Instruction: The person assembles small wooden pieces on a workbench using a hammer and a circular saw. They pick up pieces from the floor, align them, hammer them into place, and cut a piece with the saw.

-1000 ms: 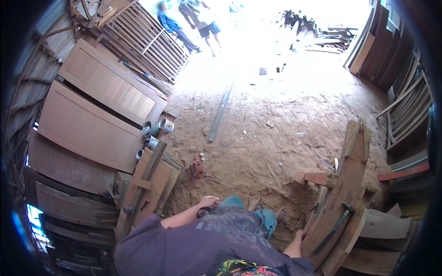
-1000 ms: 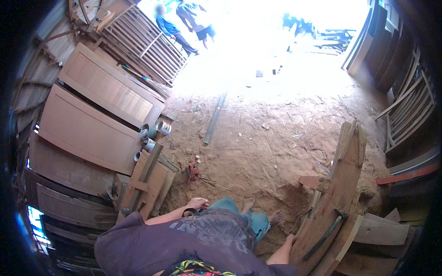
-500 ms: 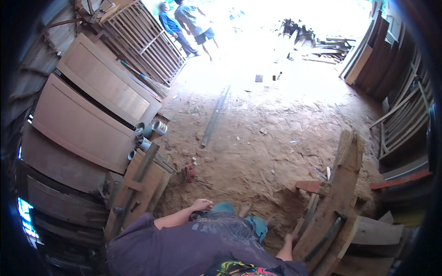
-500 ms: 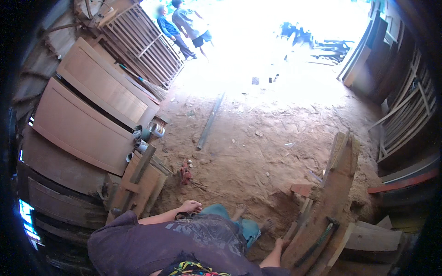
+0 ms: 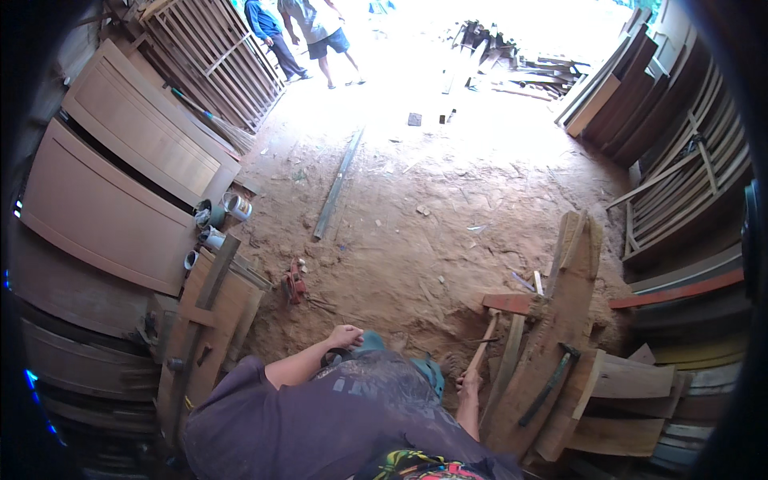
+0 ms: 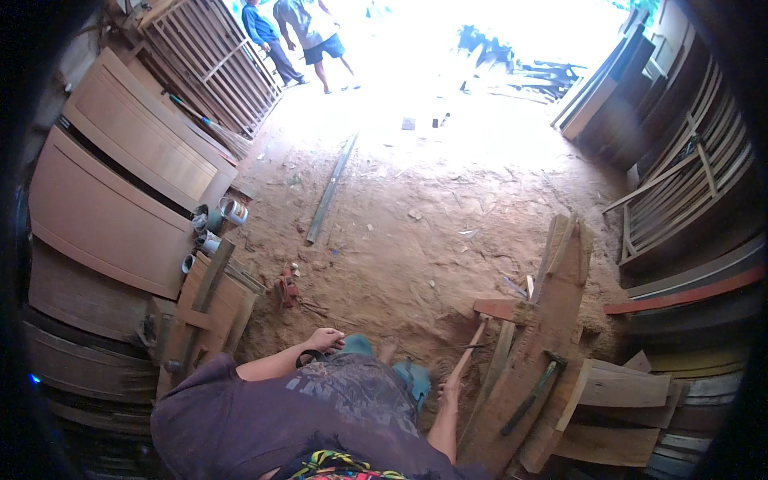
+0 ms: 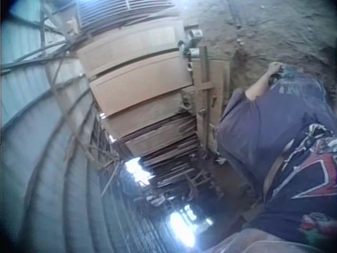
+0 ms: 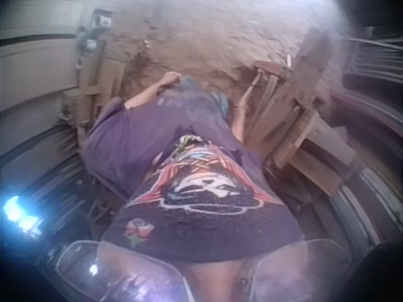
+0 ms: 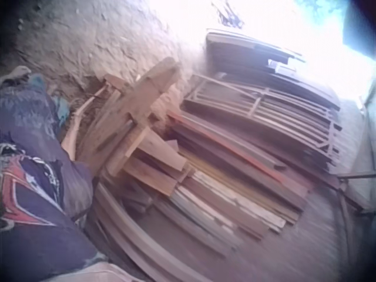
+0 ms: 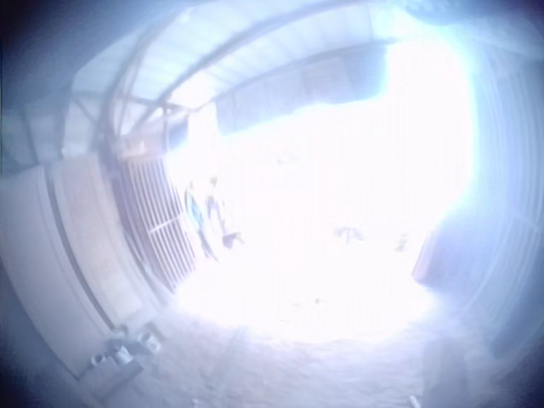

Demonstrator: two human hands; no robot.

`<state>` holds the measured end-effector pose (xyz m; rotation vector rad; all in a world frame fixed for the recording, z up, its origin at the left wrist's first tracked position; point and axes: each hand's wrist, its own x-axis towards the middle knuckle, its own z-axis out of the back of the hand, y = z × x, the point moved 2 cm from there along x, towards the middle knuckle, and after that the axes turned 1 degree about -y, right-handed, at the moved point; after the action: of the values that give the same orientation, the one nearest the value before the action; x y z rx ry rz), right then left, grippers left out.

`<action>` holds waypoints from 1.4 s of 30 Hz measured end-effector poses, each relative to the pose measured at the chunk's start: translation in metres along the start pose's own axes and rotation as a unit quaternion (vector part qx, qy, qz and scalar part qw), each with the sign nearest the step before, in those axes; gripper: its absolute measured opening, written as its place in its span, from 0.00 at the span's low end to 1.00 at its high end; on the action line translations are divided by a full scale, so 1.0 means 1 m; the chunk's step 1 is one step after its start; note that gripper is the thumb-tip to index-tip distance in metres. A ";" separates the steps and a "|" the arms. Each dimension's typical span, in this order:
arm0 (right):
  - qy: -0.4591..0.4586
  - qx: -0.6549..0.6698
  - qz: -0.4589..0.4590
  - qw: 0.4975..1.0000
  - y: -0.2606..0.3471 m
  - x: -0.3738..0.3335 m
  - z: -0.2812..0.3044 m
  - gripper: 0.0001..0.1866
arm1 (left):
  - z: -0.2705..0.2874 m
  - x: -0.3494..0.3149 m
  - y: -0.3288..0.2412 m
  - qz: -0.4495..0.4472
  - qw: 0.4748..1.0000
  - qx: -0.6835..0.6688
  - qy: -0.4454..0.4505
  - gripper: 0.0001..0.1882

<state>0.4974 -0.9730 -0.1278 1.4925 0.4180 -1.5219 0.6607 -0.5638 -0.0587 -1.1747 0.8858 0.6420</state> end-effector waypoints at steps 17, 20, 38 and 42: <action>0.287 0.002 0.026 0.958 0.071 -0.127 -0.047 0.11 | -0.017 0.019 -0.023 -0.090 0.993 -0.081 0.000 0.14; 0.316 -0.029 0.064 0.946 0.095 -0.154 -0.052 0.10 | -0.026 0.016 -0.053 -0.146 0.983 -0.113 -0.018 0.14; 0.239 -0.281 0.648 0.667 0.176 -0.259 -0.062 0.29 | -0.026 -0.026 -0.165 -0.241 0.904 -0.329 0.126 0.20; 0.244 -0.201 0.589 0.743 0.193 -0.262 -0.058 0.28 | -0.013 -0.019 -0.152 -0.266 0.863 -0.400 0.155 0.17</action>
<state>0.6377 -0.9294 0.1679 1.3126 0.0151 -0.0077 0.7722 -0.6186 0.0327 -2.2289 0.4931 0.3543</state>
